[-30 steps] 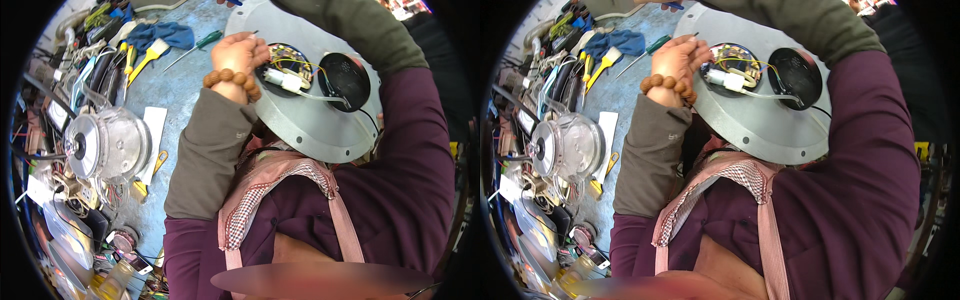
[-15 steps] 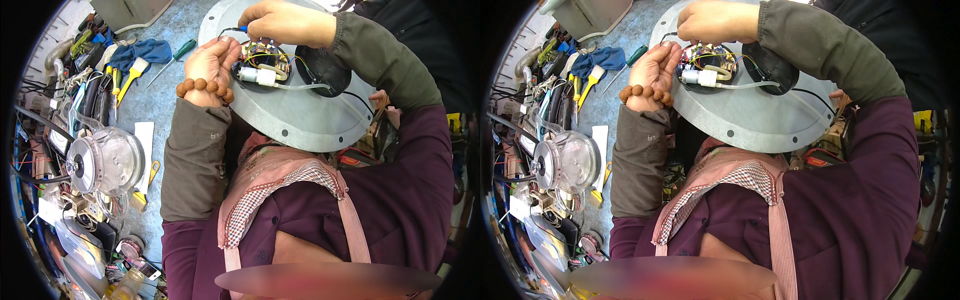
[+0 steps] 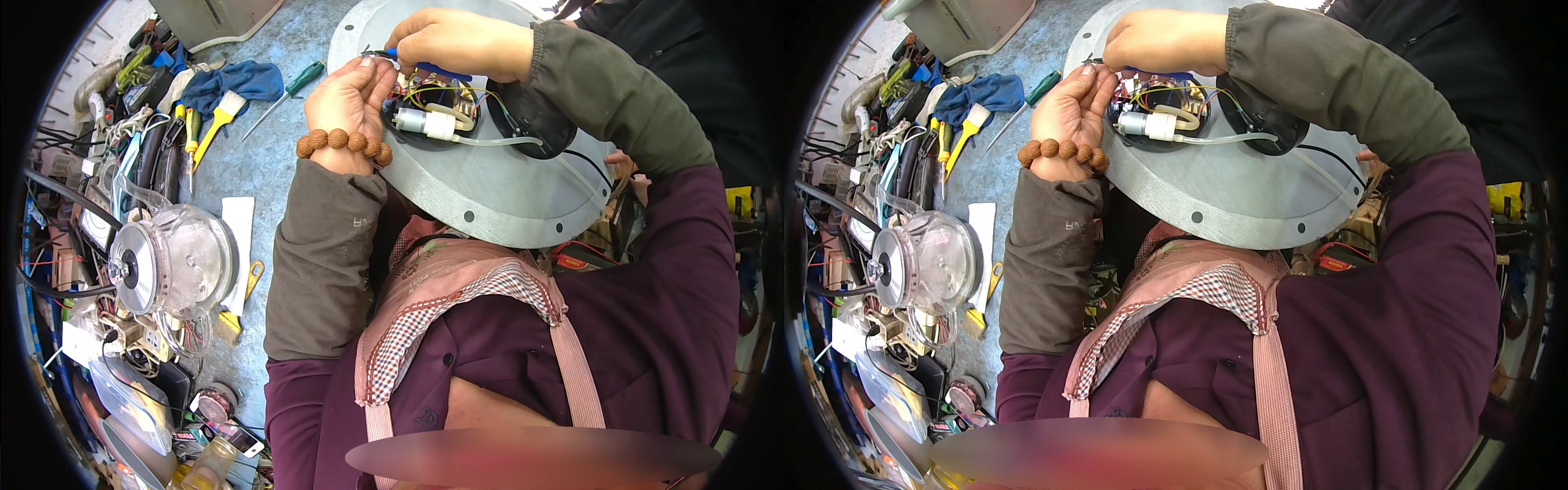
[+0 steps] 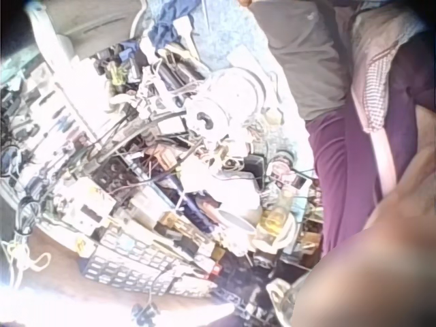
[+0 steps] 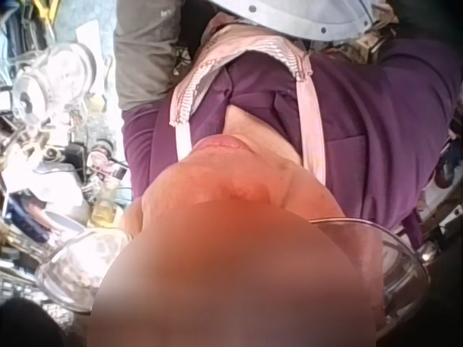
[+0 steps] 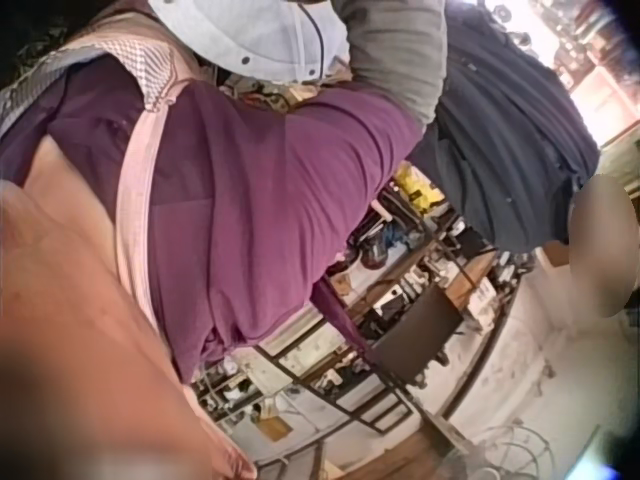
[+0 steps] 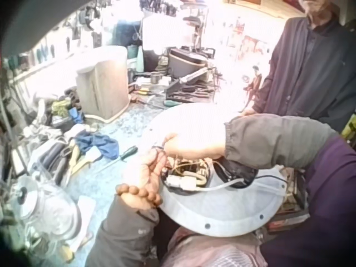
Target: The person works on the internal wiring of a ceiling fan motor assembly. They use pliers to strip and adjust wires, then apply solder to connections on the motor's circuit board.
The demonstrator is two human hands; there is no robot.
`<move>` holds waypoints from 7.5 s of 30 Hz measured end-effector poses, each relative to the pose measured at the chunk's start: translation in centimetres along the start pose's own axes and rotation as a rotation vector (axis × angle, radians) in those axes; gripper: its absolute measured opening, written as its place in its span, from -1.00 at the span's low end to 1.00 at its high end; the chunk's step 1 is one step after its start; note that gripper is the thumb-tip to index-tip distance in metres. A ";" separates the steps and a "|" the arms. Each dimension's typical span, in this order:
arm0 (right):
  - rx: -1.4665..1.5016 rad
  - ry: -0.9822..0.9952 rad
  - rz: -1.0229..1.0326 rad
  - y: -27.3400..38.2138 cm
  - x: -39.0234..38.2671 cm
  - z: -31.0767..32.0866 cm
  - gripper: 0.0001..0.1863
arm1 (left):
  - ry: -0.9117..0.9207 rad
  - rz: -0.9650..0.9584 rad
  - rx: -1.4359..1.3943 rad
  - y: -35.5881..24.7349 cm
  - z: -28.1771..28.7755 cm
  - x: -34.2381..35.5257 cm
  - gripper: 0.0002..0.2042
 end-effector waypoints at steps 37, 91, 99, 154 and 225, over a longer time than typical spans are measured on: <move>0.978 -0.079 -0.795 -7.1 -1.3 -7.3 -0.78 | -0.054 -0.091 -0.046 0.0 1.2 0.6 -0.65; -0.058 -0.063 -0.367 -4.2 -1.8 -6.3 -0.72 | 0.047 -0.222 0.001 -0.7 -0.7 -0.4 -0.80; 0.573 0.056 -0.797 -3.0 -2.5 -5.7 -0.72 | -0.059 -0.511 0.556 -1.8 -1.4 -1.1 -0.82; -0.274 -0.033 0.752 15.4 -5.4 2.6 -0.74 | -0.593 -0.853 0.319 -9.6 3.6 1.2 -0.93; 1.102 -0.312 -0.036 11.6 -27.6 -12.7 -0.84 | -0.929 -1.233 0.248 -28.6 9.0 -42.6 -0.49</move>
Point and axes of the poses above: each hand's wrist, its own x-axis towards the middle knuckle, its own z-axis out of the back of the hand, y = z × x, the point moved 7 cm from there along x, towards the middle knuckle, and after that the axes turned 11 degrees about z, right-handed, at the moved point
